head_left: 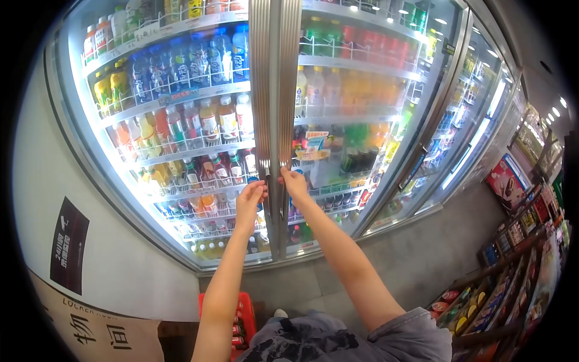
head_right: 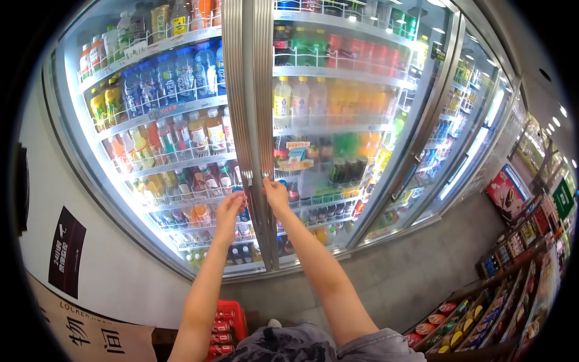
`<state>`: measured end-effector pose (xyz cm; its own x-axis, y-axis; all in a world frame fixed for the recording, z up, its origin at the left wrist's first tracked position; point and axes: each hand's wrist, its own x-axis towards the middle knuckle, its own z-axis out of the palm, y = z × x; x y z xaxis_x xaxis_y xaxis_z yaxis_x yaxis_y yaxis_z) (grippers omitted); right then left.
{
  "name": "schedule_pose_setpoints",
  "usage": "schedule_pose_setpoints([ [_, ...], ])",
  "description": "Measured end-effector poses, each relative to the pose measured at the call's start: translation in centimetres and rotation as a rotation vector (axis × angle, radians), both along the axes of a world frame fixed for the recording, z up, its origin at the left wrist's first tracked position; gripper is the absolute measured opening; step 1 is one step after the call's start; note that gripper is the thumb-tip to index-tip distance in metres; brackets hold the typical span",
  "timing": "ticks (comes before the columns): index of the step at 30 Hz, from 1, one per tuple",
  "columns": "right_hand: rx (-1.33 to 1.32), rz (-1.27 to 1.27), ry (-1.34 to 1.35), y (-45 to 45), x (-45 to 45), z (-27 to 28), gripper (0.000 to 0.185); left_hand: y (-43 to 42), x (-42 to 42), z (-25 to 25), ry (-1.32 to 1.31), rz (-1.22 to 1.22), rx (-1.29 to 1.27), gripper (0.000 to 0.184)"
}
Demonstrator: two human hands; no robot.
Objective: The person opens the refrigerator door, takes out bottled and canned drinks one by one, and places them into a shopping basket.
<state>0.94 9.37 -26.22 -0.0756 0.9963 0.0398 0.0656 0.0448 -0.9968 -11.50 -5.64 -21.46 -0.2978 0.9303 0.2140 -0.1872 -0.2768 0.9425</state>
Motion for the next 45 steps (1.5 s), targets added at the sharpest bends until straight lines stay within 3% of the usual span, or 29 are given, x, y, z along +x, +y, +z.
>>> schedule_pose_setpoints([
  [8,0.023,-0.077,-0.113,-3.3,-0.4,3.0,0.052,-0.6,0.3,-1.1,-0.047,-0.039,-0.019,0.027],
  [21,0.046,-0.036,-0.110,-3.6,1.2,0.6,0.050,-2.0,0.1,0.9,-0.002,-0.024,0.020,0.029],
  [29,-0.017,0.094,0.058,-11.3,8.1,0.8,0.046,0.4,5.4,2.4,0.011,0.025,0.116,0.051],
  [32,-0.012,0.143,-0.054,-13.3,11.0,1.9,0.045,0.0,7.9,3.3,0.009,-0.023,0.098,0.051],
  [33,0.067,0.051,-0.224,-15.2,11.9,3.9,0.043,-0.3,8.7,3.6,0.030,-0.057,0.093,0.050],
  [34,0.069,0.042,-0.223,-16.2,12.7,4.7,0.043,-1.0,9.4,4.1,0.032,-0.066,0.096,0.050],
  [36,0.361,-0.216,-0.222,-18.1,13.9,6.1,0.041,-2.3,10.5,5.0,-0.022,-0.171,0.060,0.048],
  [38,0.289,-0.187,-0.138,-20.4,15.1,8.6,0.033,-3.4,11.2,4.9,-0.012,-0.170,0.038,0.045],
  [40,0.372,-0.038,0.188,-22.3,15.3,9.8,0.025,-4.7,11.9,4.9,0.019,-0.160,0.033,0.045],
  [45,0.488,0.147,0.256,-27.1,14.7,14.1,0.021,-7.7,14.8,4.5,-0.146,-0.189,0.030,0.038],
])
